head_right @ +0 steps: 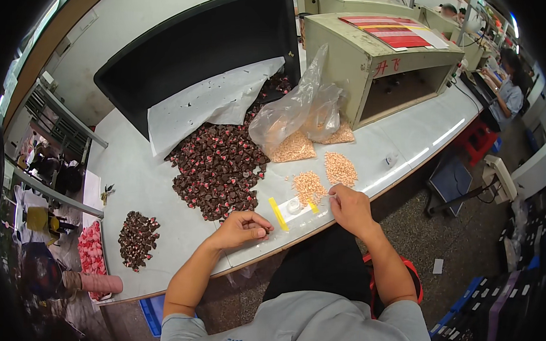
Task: The person assembles small items by taking base pieces and attaching small bead components to them by hand, placing the assembled items into a pile on the table.
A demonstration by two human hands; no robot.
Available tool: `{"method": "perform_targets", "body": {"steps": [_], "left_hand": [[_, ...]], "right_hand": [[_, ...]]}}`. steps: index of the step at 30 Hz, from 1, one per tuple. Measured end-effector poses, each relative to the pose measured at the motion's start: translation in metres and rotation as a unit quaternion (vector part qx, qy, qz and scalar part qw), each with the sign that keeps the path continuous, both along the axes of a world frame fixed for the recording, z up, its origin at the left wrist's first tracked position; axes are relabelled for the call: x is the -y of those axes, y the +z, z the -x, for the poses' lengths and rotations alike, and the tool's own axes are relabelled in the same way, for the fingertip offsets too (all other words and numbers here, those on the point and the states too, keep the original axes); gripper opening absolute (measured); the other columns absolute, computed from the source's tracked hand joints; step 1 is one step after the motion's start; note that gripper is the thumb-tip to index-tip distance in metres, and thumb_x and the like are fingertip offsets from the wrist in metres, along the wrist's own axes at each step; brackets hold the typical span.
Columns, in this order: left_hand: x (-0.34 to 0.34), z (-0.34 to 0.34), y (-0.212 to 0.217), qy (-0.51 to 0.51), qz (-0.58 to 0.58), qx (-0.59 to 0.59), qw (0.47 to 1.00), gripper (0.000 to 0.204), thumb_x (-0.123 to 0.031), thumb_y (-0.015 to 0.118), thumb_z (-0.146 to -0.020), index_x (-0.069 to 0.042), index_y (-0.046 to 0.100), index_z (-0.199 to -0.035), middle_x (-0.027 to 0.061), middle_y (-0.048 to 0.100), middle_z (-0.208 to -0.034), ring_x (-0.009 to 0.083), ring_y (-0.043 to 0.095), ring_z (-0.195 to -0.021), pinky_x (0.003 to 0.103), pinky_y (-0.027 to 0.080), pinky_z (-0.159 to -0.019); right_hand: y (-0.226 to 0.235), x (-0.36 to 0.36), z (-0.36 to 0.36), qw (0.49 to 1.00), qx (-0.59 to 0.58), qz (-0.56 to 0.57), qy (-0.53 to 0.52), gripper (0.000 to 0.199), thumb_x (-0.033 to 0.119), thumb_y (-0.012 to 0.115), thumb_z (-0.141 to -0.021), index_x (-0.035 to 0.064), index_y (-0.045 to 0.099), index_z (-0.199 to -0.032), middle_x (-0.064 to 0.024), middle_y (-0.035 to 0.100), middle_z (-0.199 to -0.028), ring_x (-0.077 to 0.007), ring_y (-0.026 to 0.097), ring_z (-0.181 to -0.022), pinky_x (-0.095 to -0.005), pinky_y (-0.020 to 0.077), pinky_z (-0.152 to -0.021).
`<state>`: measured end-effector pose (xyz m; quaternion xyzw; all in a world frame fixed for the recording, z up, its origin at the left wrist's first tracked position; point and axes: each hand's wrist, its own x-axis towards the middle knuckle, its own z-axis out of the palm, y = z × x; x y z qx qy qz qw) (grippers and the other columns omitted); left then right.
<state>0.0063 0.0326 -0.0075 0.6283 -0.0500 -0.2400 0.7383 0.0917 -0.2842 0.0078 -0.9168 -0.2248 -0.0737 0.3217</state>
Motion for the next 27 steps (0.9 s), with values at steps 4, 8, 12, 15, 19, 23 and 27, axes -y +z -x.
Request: {"method": "perform_targets", "body": {"steps": [4,8,12,15,19,23,27], "left_hand": [[-0.001,0.001,0.0,0.023,0.033,-0.021,0.999,0.019,-0.004,0.068,-0.091,0.004,0.066,-0.108,0.015,0.07,-0.108,0.0188,0.07,-0.094,0.031,0.057,-0.086],[0.001,0.003,-0.003,0.033,0.037,-0.023,0.999,0.02,-0.006,0.068,-0.092,0.004,0.066,-0.108,0.0151,0.07,-0.108,0.0203,0.07,-0.095,0.031,0.057,-0.086],[0.007,0.003,-0.001,0.064,0.013,-0.036,0.997,0.023,-0.011,0.067,-0.094,0.004,0.066,-0.11,0.0149,0.069,-0.11,0.0213,0.07,-0.096,0.03,0.057,-0.086],[0.011,0.004,0.006,0.066,0.008,-0.048,0.997,0.024,-0.014,0.066,-0.095,0.004,0.065,-0.111,0.0153,0.069,-0.112,0.0217,0.07,-0.097,0.03,0.057,-0.085],[0.014,0.007,0.007,0.045,-0.005,-0.066,0.997,0.022,-0.011,0.062,-0.097,0.005,0.065,-0.112,0.0166,0.068,-0.114,0.0221,0.07,-0.098,0.029,0.057,-0.083],[0.019,0.011,0.008,0.009,-0.032,-0.064,0.997,0.019,-0.005,0.061,-0.096,0.006,0.065,-0.111,0.0161,0.069,-0.111,0.021,0.07,-0.096,0.03,0.057,-0.082],[0.02,0.013,0.006,-0.019,-0.024,-0.065,0.997,0.017,-0.001,0.062,-0.095,0.007,0.065,-0.109,0.0163,0.071,-0.101,0.0195,0.07,-0.092,0.03,0.058,-0.08]], "right_hand": [[0.003,-0.008,0.006,0.999,-0.011,-0.021,0.036,0.008,0.011,0.069,-0.081,0.0069,0.062,-0.083,-0.0065,0.058,-0.06,-0.0262,0.062,-0.056,-0.039,0.048,-0.054],[-0.001,-0.011,0.006,0.999,-0.006,0.004,0.032,0.009,0.012,0.07,-0.08,0.007,0.063,-0.083,-0.0055,0.059,-0.06,-0.0249,0.062,-0.056,-0.0376,0.0488,-0.054],[-0.005,-0.013,0.004,0.999,-0.006,0.033,0.018,0.008,0.012,0.07,-0.078,0.007,0.064,-0.079,-0.0055,0.062,-0.06,-0.0243,0.063,-0.054,-0.0364,0.0502,-0.054],[-0.005,-0.013,0.005,1.0,0.004,0.018,0.016,0.008,0.011,0.07,-0.077,0.0067,0.063,-0.076,-0.0059,0.062,-0.059,-0.0233,0.063,-0.053,-0.035,0.0503,-0.053],[0.006,-0.021,0.025,0.992,-0.051,-0.091,0.076,0.008,0.011,0.071,-0.075,0.009,0.064,-0.077,-0.0095,0.065,-0.064,-0.0267,0.068,-0.06,-0.0353,0.0543,-0.056],[0.006,-0.05,0.05,0.969,-0.06,-0.128,0.201,0.011,0.015,0.072,-0.075,0.0111,0.064,-0.08,-0.0084,0.064,-0.063,-0.0273,0.067,-0.06,-0.0361,0.0528,-0.055],[0.001,-0.07,0.058,0.97,-0.074,-0.126,0.197,0.012,0.016,0.073,-0.075,0.0101,0.064,-0.08,-0.0071,0.063,-0.061,-0.0264,0.066,-0.057,-0.0361,0.0518,-0.054]]}}
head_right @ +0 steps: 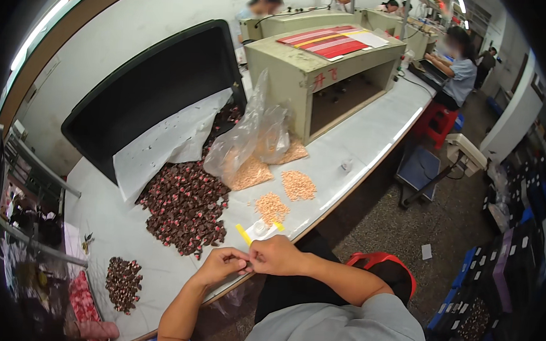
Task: The person assembles small items by taking base pieces and attaching small bead components to them by hand, placing the assembled items into a pile on the table.
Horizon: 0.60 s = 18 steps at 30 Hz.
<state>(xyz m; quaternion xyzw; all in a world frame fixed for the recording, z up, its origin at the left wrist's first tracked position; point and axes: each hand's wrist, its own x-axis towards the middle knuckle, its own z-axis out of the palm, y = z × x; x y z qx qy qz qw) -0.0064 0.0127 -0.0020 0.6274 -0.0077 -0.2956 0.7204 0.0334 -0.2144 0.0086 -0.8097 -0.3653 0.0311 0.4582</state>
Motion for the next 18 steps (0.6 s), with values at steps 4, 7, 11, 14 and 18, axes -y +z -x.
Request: {"method": "perform_targets", "body": {"steps": [4,7,11,14,18], "left_hand": [[-0.002,0.0,-0.003,0.008,0.031,0.01,0.999,0.017,0.0,0.063,-0.093,0.007,0.064,-0.109,0.016,0.071,-0.097,0.0186,0.07,-0.089,0.029,0.058,-0.08],[0.005,-0.001,0.001,0.028,0.053,0.012,0.998,0.016,0.001,0.065,-0.092,0.008,0.064,-0.106,0.0146,0.07,-0.095,0.0179,0.07,-0.087,0.028,0.058,-0.078],[0.001,-0.001,0.0,0.006,0.023,0.004,1.0,0.015,0.0,0.067,-0.091,0.008,0.064,-0.103,0.0141,0.07,-0.094,0.0163,0.069,-0.082,0.027,0.057,-0.074],[-0.003,-0.001,0.001,0.032,0.032,0.012,0.999,0.013,-0.002,0.066,-0.092,0.006,0.064,-0.102,0.0145,0.07,-0.093,0.0186,0.069,-0.08,0.028,0.057,-0.072],[-0.01,-0.002,-0.006,0.041,0.057,-0.014,0.997,0.011,0.0,0.061,-0.094,0.006,0.063,-0.104,0.0163,0.07,-0.099,0.0228,0.071,-0.087,0.032,0.06,-0.076]], "right_hand": [[-0.001,-0.004,-0.002,0.998,-0.052,-0.016,0.033,0.012,0.017,0.073,-0.076,0.0091,0.064,-0.079,-0.0067,0.062,-0.06,-0.0252,0.065,-0.055,-0.0354,0.0502,-0.052],[0.005,-0.003,-0.004,0.995,-0.091,-0.011,0.049,0.013,0.017,0.073,-0.077,0.0086,0.064,-0.077,-0.0074,0.063,-0.061,-0.0249,0.065,-0.056,-0.0346,0.0492,-0.052],[0.004,-0.006,-0.002,0.993,-0.102,0.002,0.051,0.015,0.019,0.072,-0.08,0.0076,0.063,-0.079,-0.0083,0.064,-0.062,-0.0255,0.065,-0.057,-0.0348,0.0494,-0.053],[0.005,-0.009,0.001,0.996,-0.074,-0.023,0.035,0.014,0.02,0.07,-0.082,0.0081,0.062,-0.085,-0.0084,0.064,-0.065,-0.0268,0.065,-0.059,-0.0372,0.0487,-0.053],[-0.007,-0.016,-0.001,0.989,0.142,-0.047,0.014,0.018,0.021,0.071,-0.081,0.0087,0.059,-0.083,-0.008,0.06,-0.064,-0.0318,0.061,-0.058,-0.0414,0.0466,-0.052]]}}
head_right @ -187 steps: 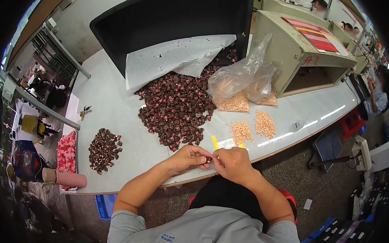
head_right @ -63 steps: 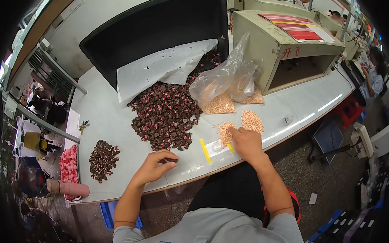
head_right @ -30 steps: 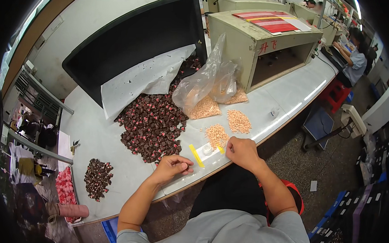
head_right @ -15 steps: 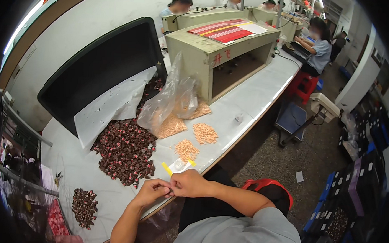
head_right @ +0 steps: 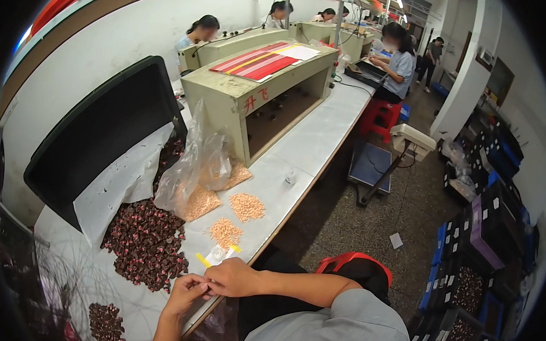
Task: The person assembles small items by taking base pieces and attaching small bead components to them by hand, placing the assembled items into a pile on the table.
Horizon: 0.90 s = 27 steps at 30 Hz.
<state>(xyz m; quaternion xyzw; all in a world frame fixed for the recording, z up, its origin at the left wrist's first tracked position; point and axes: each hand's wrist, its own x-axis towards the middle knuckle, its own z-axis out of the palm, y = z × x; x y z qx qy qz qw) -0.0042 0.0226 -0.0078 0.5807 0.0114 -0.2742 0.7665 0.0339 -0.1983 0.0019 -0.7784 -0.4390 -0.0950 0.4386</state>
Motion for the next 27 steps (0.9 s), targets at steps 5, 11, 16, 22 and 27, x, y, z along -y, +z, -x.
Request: {"method": "perform_targets", "body": {"steps": [5,11,16,22,27], "left_hand": [[0.001,-0.002,-0.004,0.001,0.009,0.0,1.0,0.01,0.0,0.061,-0.094,0.006,0.063,-0.103,0.0167,0.07,-0.098,0.0232,0.071,-0.087,0.033,0.06,-0.075],[0.001,-0.002,-0.007,-0.011,0.009,0.016,1.0,0.01,0.0,0.061,-0.094,0.006,0.063,-0.103,0.0178,0.07,-0.096,0.0238,0.071,-0.086,0.032,0.06,-0.075],[0.006,0.0,0.003,-0.001,0.002,0.015,1.0,0.013,-0.005,0.065,-0.093,0.006,0.065,-0.1,0.0159,0.071,-0.093,0.0204,0.07,-0.081,0.03,0.058,-0.071],[0.005,0.001,0.001,0.011,-0.004,0.012,1.0,0.013,-0.004,0.066,-0.092,0.006,0.065,-0.1,0.0162,0.071,-0.093,0.0212,0.07,-0.081,0.03,0.058,-0.071],[0.006,-0.002,0.002,-0.003,0.027,0.023,0.999,0.011,-0.003,0.065,-0.092,0.006,0.065,-0.098,0.017,0.071,-0.093,0.0213,0.07,-0.081,0.03,0.058,-0.071]], "right_hand": [[0.002,0.003,-0.004,0.997,0.079,-0.003,0.018,0.019,0.02,0.071,-0.078,0.0077,0.056,-0.081,-0.0072,0.057,-0.065,-0.0298,0.059,-0.057,-0.0402,0.0466,-0.053],[-0.004,0.003,-0.004,0.994,0.105,0.013,0.007,0.018,0.017,0.07,-0.076,0.0072,0.055,-0.079,-0.0071,0.056,-0.065,-0.029,0.057,-0.056,-0.0386,0.0459,-0.052],[-0.005,0.003,-0.007,0.994,0.111,-0.007,0.019,0.019,0.016,0.071,-0.075,0.0068,0.054,-0.077,-0.0074,0.056,-0.063,-0.0296,0.057,-0.054,-0.0386,0.0451,-0.05],[-0.006,0.001,-0.006,0.994,0.106,-0.026,0.025,0.019,0.014,0.071,-0.076,0.0065,0.054,-0.076,-0.0076,0.055,-0.058,-0.031,0.055,-0.05,-0.04,0.0448,-0.05],[-0.004,0.005,-0.008,0.992,0.124,0.003,0.038,0.019,0.015,0.07,-0.077,0.0056,0.053,-0.078,-0.0089,0.055,-0.057,-0.0319,0.055,-0.048,-0.0408,0.0445,-0.048]]}}
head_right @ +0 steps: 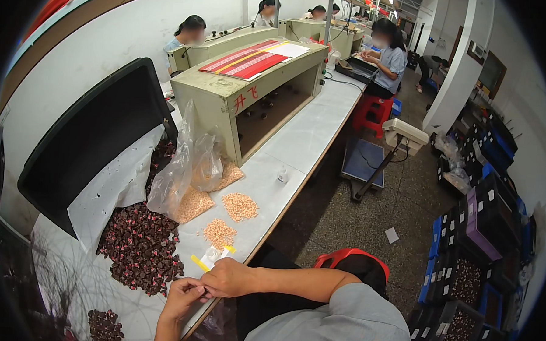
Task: The person assembles small items by taking base pieces and attaching small bead components to them by hand, placing the assembled items into a pile on the table.
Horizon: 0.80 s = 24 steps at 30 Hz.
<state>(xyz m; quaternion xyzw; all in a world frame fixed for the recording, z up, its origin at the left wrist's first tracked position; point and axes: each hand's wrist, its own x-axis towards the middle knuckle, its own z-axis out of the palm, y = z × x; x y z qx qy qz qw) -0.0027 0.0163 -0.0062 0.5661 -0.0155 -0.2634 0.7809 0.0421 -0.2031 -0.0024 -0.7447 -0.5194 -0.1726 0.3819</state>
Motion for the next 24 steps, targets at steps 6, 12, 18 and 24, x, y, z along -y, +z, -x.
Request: {"method": "perform_targets", "body": {"steps": [6,12,18,24], "left_hand": [[-0.007,0.0,-0.004,-0.01,-0.052,0.007,0.999,0.02,-0.005,0.065,-0.094,0.007,0.065,-0.109,0.0161,0.071,-0.096,0.0212,0.071,-0.086,0.028,0.058,-0.072],[-0.008,-0.001,0.005,-0.002,-0.12,-0.019,0.993,0.025,-0.006,0.065,-0.093,0.007,0.065,-0.114,0.0146,0.071,-0.099,0.0193,0.07,-0.09,0.025,0.056,-0.073],[0.005,-0.005,0.006,0.042,-0.058,-0.013,0.997,0.024,-0.002,0.064,-0.093,0.007,0.065,-0.115,0.0135,0.071,-0.105,0.0174,0.07,-0.091,0.027,0.055,-0.077],[-0.008,-0.004,0.001,0.03,-0.067,-0.015,0.997,0.027,-0.005,0.066,-0.093,0.005,0.064,-0.118,0.0138,0.069,-0.111,0.0187,0.07,-0.095,0.027,0.056,-0.078]], "right_hand": [[0.007,-0.002,-0.006,1.0,-0.016,0.01,0.014,0.018,0.016,0.07,-0.078,0.0059,0.055,-0.079,-0.0096,0.054,-0.055,-0.0335,0.057,-0.048,-0.0425,0.045,-0.046],[0.041,0.02,-0.033,0.996,-0.033,0.084,-0.02,0.014,0.016,0.07,-0.076,0.0096,0.06,-0.082,-0.0103,0.056,-0.057,-0.0344,0.059,-0.05,-0.0446,0.0475,-0.048],[0.061,0.042,-0.061,0.986,0.001,0.159,-0.052,0.012,0.011,0.07,-0.074,0.0113,0.061,-0.082,-0.007,0.058,-0.056,-0.0285,0.063,-0.051,-0.0402,0.0497,-0.048],[0.053,0.025,-0.066,0.966,0.076,0.239,-0.059,0.01,0.01,0.068,-0.076,0.0093,0.058,-0.078,-0.0065,0.058,-0.055,-0.0281,0.061,-0.049,-0.0406,0.0482,-0.047]]}}
